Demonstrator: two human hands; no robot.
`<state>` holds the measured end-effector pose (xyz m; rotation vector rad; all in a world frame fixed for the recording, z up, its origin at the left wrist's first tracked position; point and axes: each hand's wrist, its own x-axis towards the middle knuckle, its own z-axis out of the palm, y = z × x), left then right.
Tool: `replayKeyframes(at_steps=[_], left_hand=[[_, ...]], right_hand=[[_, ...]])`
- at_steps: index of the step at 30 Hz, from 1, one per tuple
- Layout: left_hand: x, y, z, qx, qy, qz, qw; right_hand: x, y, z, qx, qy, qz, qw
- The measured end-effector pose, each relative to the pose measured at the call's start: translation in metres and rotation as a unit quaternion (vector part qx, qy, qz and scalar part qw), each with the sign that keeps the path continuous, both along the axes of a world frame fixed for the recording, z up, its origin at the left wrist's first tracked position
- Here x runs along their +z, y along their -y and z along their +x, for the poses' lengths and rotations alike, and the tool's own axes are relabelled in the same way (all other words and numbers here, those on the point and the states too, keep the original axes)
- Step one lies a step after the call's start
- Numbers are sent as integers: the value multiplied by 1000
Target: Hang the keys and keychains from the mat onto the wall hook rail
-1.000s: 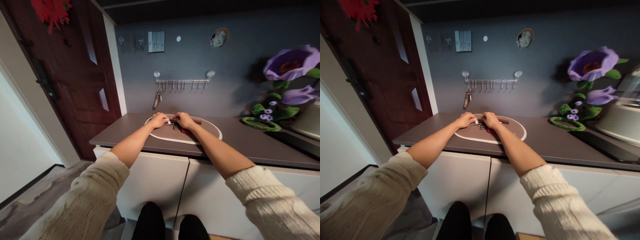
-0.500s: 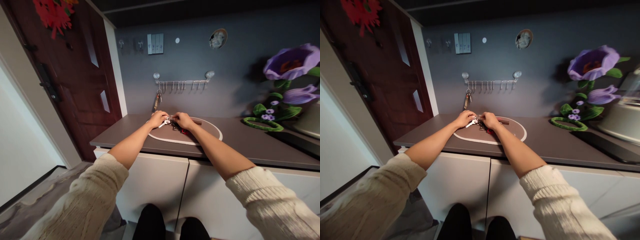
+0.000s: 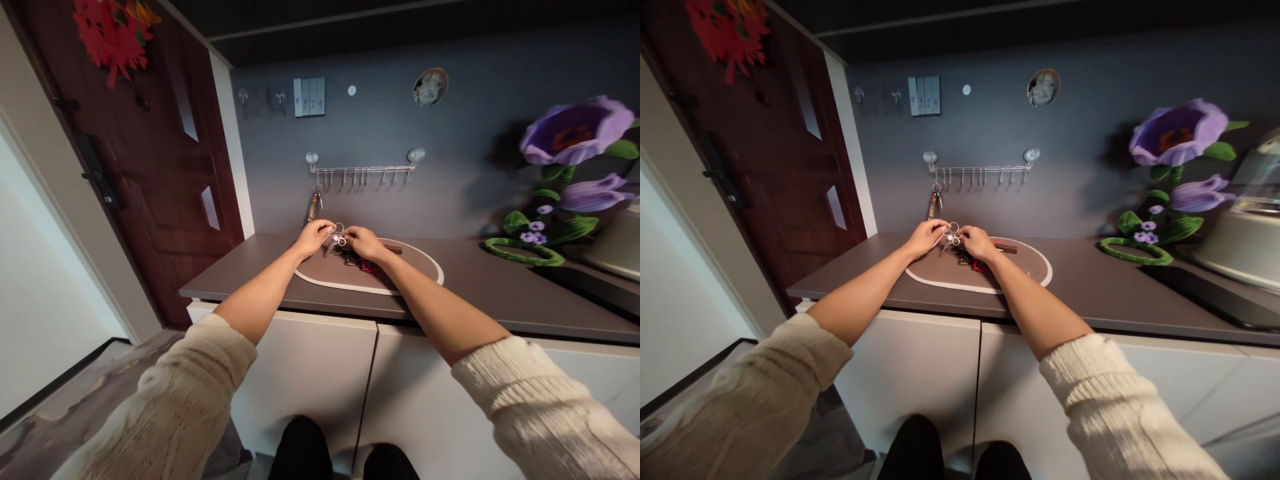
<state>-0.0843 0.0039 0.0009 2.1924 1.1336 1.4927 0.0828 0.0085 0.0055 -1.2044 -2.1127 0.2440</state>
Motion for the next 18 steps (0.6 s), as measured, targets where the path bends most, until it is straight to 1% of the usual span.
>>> replayKeyframes(at_steps=[3, 6, 8, 18], left_hand=[[0, 0, 1, -8, 46, -15, 999], [1, 0, 2, -16, 78, -29, 996], [1, 1, 3, -18, 86, -34, 996], [2, 6, 5, -35, 60, -49, 996]], right_hand=[[1, 1, -1, 32, -82, -28, 996], [2, 2, -2, 84, -183, -52, 978], [3, 1, -3, 99, -224, -59, 968], [2, -4, -1, 98, -259, -23, 961]])
